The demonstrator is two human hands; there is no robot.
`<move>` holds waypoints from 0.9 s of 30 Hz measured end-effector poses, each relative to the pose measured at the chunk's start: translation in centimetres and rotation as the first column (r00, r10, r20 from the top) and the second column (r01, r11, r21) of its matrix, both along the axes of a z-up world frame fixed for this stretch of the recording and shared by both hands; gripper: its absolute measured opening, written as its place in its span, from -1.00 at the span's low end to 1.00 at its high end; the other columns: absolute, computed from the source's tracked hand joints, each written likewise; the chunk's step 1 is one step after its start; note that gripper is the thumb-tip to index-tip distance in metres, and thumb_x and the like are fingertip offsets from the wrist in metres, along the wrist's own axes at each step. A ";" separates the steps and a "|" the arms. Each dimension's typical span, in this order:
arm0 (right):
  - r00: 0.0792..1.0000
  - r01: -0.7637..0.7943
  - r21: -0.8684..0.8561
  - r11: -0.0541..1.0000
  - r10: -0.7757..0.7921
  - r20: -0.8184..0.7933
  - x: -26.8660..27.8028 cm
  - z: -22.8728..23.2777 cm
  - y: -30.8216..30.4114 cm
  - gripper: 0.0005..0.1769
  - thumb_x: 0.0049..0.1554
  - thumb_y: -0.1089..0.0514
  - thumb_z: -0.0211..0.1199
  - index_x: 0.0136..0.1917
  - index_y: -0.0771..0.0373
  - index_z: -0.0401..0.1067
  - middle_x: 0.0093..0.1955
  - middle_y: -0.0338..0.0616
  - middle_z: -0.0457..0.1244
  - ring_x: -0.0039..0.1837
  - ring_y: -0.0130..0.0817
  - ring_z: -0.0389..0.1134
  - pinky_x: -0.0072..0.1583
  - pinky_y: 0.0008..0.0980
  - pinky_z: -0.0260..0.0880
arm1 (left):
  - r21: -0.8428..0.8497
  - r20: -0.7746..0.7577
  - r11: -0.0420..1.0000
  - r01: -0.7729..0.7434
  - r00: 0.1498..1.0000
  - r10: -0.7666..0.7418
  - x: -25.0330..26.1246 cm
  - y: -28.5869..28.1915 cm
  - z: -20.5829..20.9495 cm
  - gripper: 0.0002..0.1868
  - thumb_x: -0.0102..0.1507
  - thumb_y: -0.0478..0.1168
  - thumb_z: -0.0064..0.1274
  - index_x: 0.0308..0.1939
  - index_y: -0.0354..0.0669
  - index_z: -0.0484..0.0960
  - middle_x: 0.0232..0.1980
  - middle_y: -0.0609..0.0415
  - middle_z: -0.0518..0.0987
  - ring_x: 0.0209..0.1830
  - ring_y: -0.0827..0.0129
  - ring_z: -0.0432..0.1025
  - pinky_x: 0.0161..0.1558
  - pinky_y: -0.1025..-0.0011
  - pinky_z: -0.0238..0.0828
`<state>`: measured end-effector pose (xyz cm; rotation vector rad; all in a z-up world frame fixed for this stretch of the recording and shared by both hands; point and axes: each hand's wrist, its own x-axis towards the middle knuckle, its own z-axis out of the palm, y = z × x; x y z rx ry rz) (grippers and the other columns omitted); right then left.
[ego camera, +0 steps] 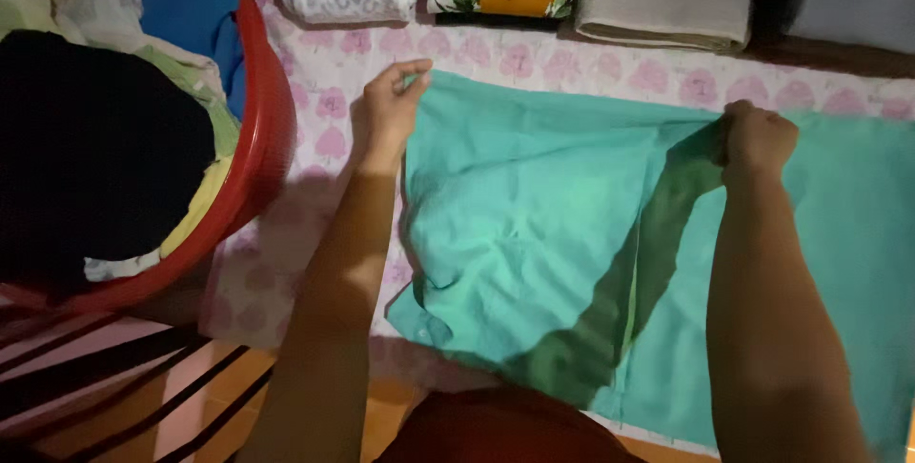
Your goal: The person folds a light green cloth and a black shirt on a table. They smooth and fold each item into a compact rectangle and place them on a growing stack of folded clothes.
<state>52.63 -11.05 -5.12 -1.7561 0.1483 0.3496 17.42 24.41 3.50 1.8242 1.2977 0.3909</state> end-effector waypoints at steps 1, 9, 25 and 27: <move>1.000 0.029 0.006 1.000 -0.029 -0.003 0.9 -0.5 0.2 -0.72 0.17 0.23 0.35 -0.35 0.28 0.39 -0.36 -0.20 0.25 -0.37 -0.36 0.18 -0.37 -0.27 0.05 | 0.018 0.064 1.000 -0.006 0.998 0.005 0.6 0.8 -0.5 -0.74 0.24 -0.03 0.23 0.01 0.17 0.76 -0.05 0.13 0.76 -0.06 0.48 0.60 -0.01 0.49 0.46; 0.984 0.106 -0.465 0.879 -0.026 0.173 6.6 -6.5 0.7 -0.62 0.13 0.03 0.33 -0.35 0.36 0.40 -0.35 -0.17 0.34 -0.30 -0.35 0.36 -0.21 -0.23 0.33 | -0.182 0.453 0.976 -0.117 0.871 0.189 7.6 7.1 -9.0 -0.72 0.11 -0.16 0.40 -0.14 -0.14 0.79 -0.14 0.07 0.77 -0.17 0.42 0.59 -0.10 0.45 0.54; 0.666 -0.428 -0.324 0.844 0.536 0.519 -10.5 1.0 -0.1 -0.32 0.37 0.22 0.26 0.66 0.34 0.12 0.43 0.23 0.20 0.39 0.09 0.25 0.41 -0.03 0.25 | -0.054 0.483 0.995 0.086 0.874 -0.050 1.7 3.3 -7.9 -0.49 0.33 -0.27 0.12 0.37 -0.15 0.46 0.33 -0.11 0.58 0.31 0.28 0.51 0.31 0.41 0.42; 0.368 -0.278 -0.595 0.754 0.656 0.659 -14.7 2.9 -0.5 -0.26 0.33 0.28 0.30 0.67 0.39 0.08 0.64 0.42 0.01 0.64 0.37 -0.02 0.58 0.13 0.04 | -0.077 0.580 0.992 0.102 0.813 -0.039 0.1 2.6 -9.1 -0.51 0.37 -0.29 0.10 0.39 -0.24 0.44 0.33 -0.17 0.58 0.31 0.27 0.50 0.31 0.42 0.43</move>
